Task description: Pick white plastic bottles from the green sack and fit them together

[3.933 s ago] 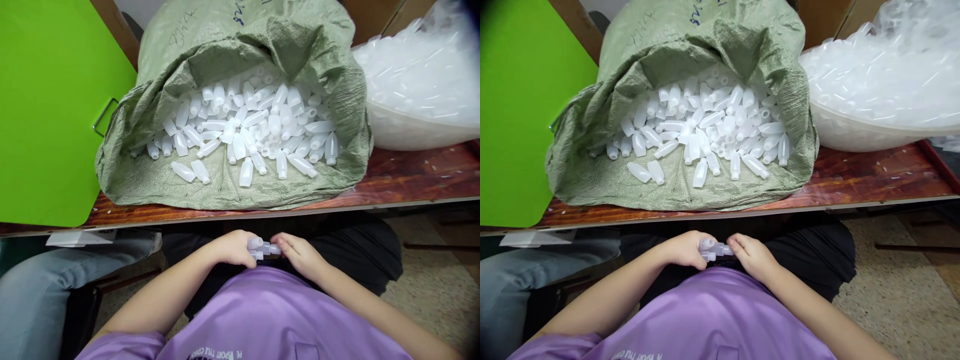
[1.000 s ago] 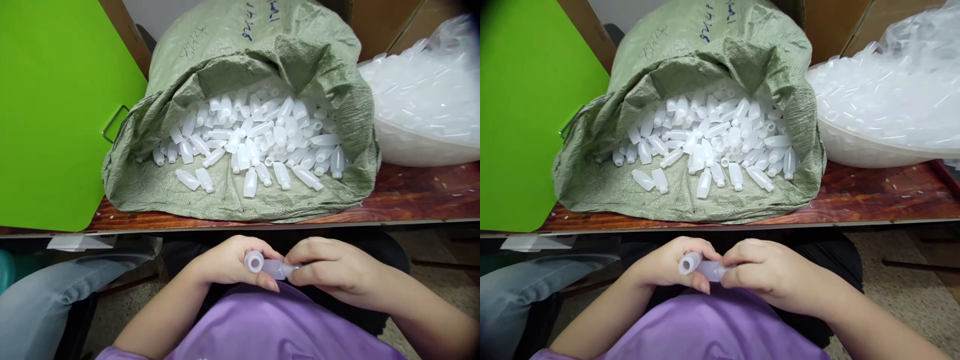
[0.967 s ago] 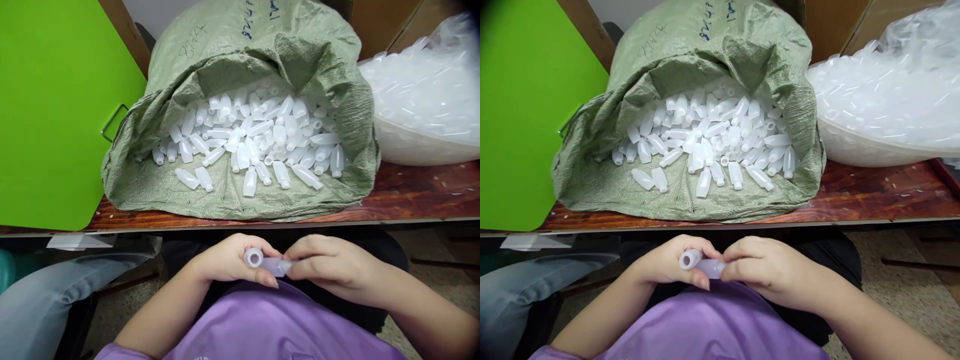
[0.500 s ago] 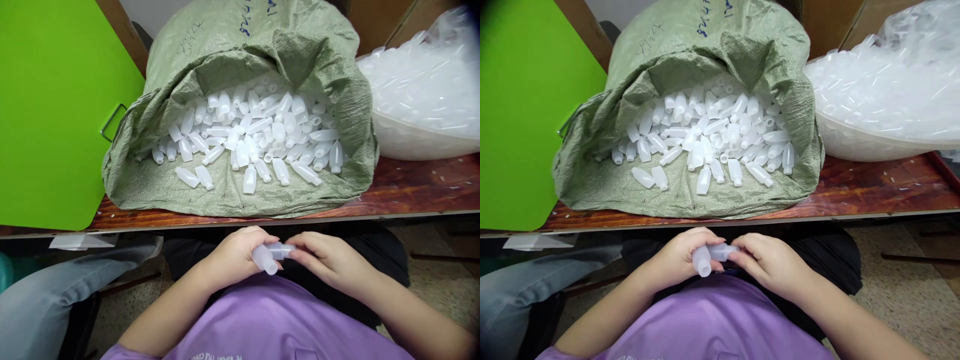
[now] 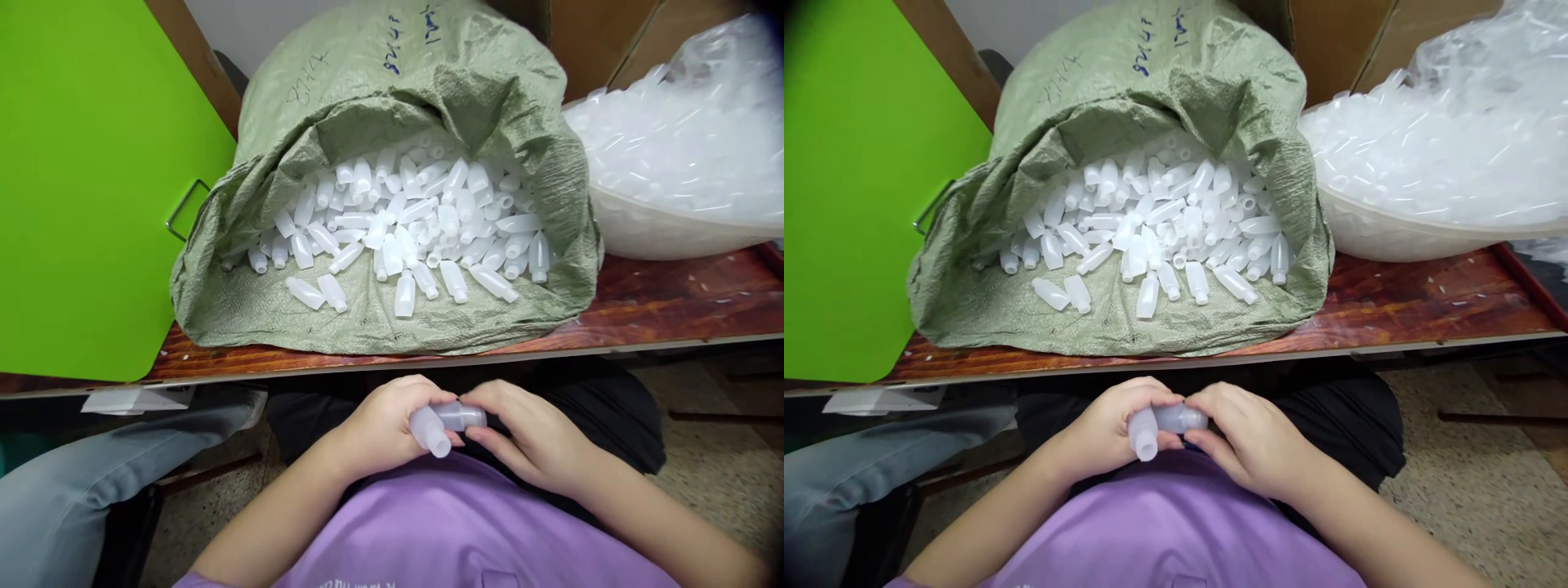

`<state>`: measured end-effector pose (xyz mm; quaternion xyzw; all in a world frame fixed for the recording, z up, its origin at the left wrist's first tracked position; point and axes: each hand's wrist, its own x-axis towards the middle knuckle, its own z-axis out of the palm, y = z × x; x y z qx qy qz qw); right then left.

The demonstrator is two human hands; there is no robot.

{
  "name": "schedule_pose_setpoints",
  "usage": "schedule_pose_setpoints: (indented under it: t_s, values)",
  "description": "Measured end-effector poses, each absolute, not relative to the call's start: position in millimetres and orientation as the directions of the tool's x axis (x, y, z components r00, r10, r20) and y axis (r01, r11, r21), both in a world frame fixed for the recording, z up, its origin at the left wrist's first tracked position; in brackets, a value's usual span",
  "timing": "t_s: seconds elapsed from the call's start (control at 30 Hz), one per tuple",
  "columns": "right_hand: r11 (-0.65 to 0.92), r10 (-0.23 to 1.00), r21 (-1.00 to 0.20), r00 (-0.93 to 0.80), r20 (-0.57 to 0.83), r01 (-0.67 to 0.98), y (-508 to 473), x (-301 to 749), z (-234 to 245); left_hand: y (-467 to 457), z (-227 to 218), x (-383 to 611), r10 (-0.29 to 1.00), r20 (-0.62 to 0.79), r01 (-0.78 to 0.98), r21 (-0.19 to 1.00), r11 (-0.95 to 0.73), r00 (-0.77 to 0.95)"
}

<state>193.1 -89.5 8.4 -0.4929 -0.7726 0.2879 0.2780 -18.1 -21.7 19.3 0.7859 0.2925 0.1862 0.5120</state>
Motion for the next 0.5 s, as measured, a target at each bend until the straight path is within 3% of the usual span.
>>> schedule_pose_setpoints:
  t_s: [0.07,0.13,0.3,0.4,0.5]
  values:
    - [0.391,0.906,-0.697,-0.385,0.176,0.601,-89.5,190.2,8.1,-23.5,19.1,-18.5,0.660,-0.035,0.246,0.942,-0.229,0.750]
    - [0.323,0.929,-0.739,-0.347,0.129,0.591,-89.1,185.6,7.7,-26.6,17.0,-19.1,0.691,-0.024,0.226,0.953,-0.204,0.723]
    - [-0.049,0.944,-0.835,-0.247,-0.218,0.549,-83.6,173.1,-5.1,-34.4,-1.6,-22.3,0.692,-0.121,0.331,0.927,-0.178,0.711]
    - [-0.106,0.893,-0.717,-0.251,-0.373,0.689,-78.0,169.5,-12.1,-30.9,-22.8,-22.0,0.676,-0.234,0.477,0.857,-0.197,0.699]
    - [-0.011,0.917,-0.541,-0.208,-0.341,0.841,-70.8,172.4,-0.3,-17.3,-44.3,-15.8,0.653,-0.357,0.638,0.726,-0.256,0.668]
